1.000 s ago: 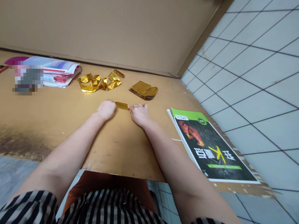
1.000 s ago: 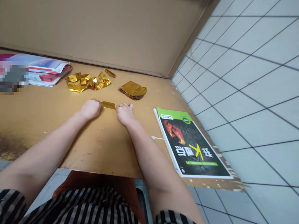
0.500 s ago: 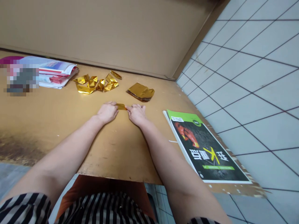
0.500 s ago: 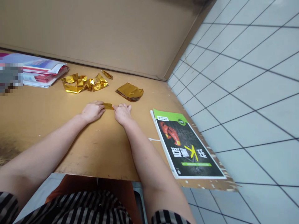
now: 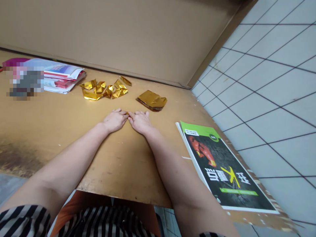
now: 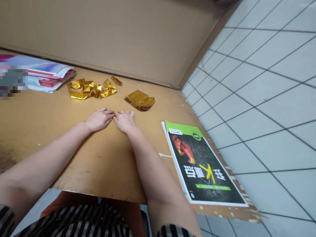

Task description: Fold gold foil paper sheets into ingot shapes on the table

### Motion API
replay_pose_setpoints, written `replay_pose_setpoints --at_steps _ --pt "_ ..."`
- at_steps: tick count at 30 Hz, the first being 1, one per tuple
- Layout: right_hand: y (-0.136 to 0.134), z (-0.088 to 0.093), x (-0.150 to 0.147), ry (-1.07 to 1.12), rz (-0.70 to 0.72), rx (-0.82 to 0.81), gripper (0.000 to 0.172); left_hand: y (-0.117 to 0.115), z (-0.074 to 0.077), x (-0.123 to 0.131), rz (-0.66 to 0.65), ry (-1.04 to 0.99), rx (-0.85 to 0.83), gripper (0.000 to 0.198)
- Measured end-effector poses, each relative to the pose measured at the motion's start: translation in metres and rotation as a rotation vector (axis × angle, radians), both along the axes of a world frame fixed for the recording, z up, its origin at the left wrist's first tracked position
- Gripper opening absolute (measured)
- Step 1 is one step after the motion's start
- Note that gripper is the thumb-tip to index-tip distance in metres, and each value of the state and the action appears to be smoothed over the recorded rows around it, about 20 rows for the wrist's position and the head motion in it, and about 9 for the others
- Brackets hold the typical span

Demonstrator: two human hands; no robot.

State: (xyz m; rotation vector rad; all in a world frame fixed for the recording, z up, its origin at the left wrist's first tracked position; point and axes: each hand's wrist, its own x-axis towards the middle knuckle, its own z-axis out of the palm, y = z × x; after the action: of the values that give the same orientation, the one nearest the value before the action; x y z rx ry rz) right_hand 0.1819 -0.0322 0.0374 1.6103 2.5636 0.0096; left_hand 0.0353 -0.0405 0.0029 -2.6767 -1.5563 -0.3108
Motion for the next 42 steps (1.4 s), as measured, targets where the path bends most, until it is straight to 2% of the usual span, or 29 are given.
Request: replay_pose_setpoints --at_steps 5,10,25,42 --pt "0.004 -0.010 0.006 0.048 -0.012 0.048 0.042 0.007 -0.005 -0.005 -0.019 -0.061 0.004 0.036" --pt "0.004 -0.015 0.007 0.074 -0.007 0.077 0.041 0.007 -0.004 0.000 0.020 -0.066 -0.023 0.036" --pt "0.011 -0.009 0.005 0.068 0.031 -0.006 0.043 0.007 0.002 0.004 0.013 -0.009 -0.030 0.032" --pt "0.005 -0.009 0.003 0.011 0.031 0.012 0.047 0.013 -0.009 0.002 0.039 -0.076 -0.029 0.031"
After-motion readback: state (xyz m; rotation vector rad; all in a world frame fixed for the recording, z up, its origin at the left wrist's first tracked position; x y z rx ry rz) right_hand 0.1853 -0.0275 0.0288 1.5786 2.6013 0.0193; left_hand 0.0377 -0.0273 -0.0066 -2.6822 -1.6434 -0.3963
